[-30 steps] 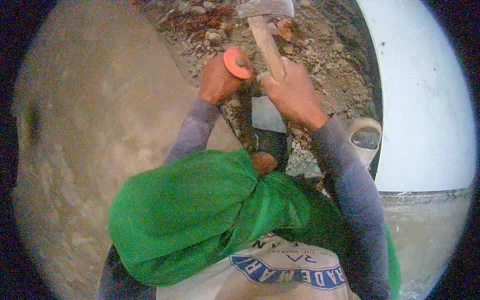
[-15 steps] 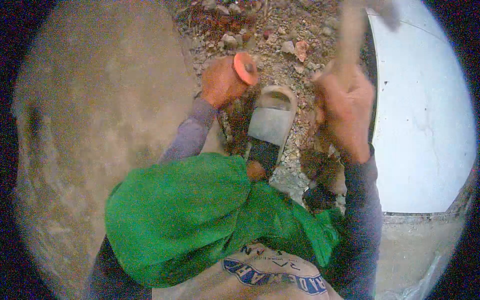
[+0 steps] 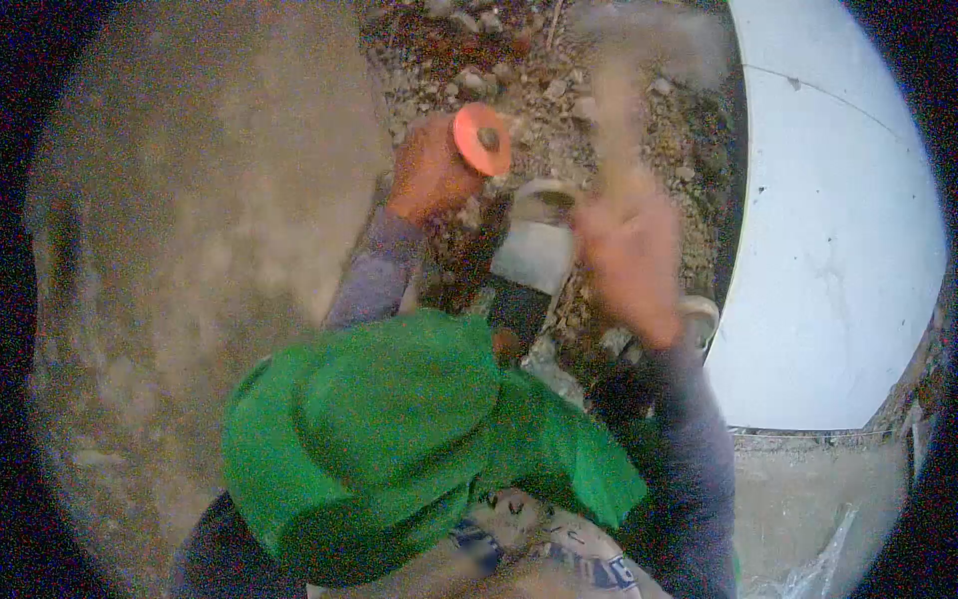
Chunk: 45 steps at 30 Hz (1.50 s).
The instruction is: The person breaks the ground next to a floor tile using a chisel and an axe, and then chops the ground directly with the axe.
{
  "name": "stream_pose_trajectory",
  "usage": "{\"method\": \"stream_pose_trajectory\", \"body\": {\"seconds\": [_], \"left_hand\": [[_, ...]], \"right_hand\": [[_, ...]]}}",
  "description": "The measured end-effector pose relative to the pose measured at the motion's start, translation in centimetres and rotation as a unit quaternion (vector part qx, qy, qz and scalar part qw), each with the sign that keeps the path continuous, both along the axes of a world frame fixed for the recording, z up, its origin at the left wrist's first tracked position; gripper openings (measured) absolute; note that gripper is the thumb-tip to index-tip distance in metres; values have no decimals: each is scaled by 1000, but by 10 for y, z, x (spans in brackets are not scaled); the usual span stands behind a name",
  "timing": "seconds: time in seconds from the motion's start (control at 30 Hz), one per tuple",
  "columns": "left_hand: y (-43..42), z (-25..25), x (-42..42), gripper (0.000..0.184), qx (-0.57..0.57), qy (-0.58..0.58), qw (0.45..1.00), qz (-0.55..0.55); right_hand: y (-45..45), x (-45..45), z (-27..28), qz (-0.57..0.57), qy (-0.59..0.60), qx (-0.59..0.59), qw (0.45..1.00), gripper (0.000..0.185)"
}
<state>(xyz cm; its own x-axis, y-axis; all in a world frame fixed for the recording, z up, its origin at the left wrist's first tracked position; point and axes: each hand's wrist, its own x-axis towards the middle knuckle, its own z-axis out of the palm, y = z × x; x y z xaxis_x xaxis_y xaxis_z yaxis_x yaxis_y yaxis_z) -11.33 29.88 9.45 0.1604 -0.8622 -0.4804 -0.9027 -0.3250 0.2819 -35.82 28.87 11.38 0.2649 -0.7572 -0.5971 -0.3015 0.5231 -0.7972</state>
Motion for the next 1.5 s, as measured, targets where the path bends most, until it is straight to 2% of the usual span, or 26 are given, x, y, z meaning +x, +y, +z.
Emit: {"method": "stream_pose_trajectory", "body": {"seconds": [0.03,0.1,0.13,0.17,0.2,0.23,0.3,0.37,0.43,0.5,0.57,0.6,0.67,0.7,0.73,0.8,0.9,0.93,1.03,1.1,1.17,1.23,1.33,1.4,1.47,1.5], "left_hand": [[3,0,2,28,6,1,1000,7],[-1,0,12,28,-4,1,1000,21],[2,-1,15,30,-15,8,1000,6],[3,-2,18,30,-24,8,1000,3],[2,-5,19,30,-34,13,999,-5],[-2,-1,16,30,-40,24,999,-6],[-7,16,9,30,-50,47,998,4],[-13,18,15,30,-66,50,997,11],[0,6,19,29,-64,46,997,7],[9,3,20,29,-50,39,998,3],[8,6,21,29,-47,24,999,1],[7,10,20,29,-45,18,999,-1],[8,5,22,30,-47,57,997,26],[8,0,24,31,-51,76,995,36],[12,-3,24,31,-74,81,994,27],[14,-14,29,34,-134,84,987,11],[32,-21,31,32,-115,60,992,1],[25,-10,27,31,-111,84,990,15],[15,9,25,29,-76,65,994,41],[11,7,25,29,-62,79,994,42],[12,1,22,31,-68,47,996,31],[21,-8,23,33,-91,64,994,13],[32,-24,28,31,-108,71,991,-17],[18,-2,30,27,-116,82,990,2],[24,-2,32,27,-97,64,992,39],[20,-3,28,27,-92,61,993,51]], "right_hand": [[-22,-9,20,-40,11,-23,999,14],[-51,-23,36,-241,-89,-58,965,17],[-51,-25,31,-308,-160,-91,933,14],[-32,-18,12,-315,-212,-103,920,14],[-6,-8,-13,-279,-232,-97,927,17],[33,9,-32,-178,-212,-68,958,23],[83,31,-24,99,-95,6,991,36],[48,25,-11,90,-104,-27,990,30],[12,-2,0,108,12,3,994,17],[-38,-14,40,-102,-13,35,994,10],[-58,-28,38,-289,-223,-47,930,19],[-43,-26,9,-329,-276,-95,898,24],[30,5,-32,-186,-287,-89,935,12],[66,21,-53,-113,-290,-91,946,13],[85,27,-32,69,-158,-65,983,26],[49,20,-3,73,-135,-82,985,24],[-20,-4,53,74,51,-129,987,12],[-40,-17,57,-36,-11,-90,995,12],[-37,-7,42,-228,-173,-179,941,14],[1,5,15,-165,-189,-221,943,17],[64,20,-17,43,-127,-176,975,25],[60,23,-25,134,-63,-152,977,27],[-4,-12,16,102,65,-123,985,13],[-49,-27,46,-7,-28,-186,982,16],[-35,-22,31,-168,-214,-214,938,17],[-10,-16,11,-154,-214,-176,948,15]]}}
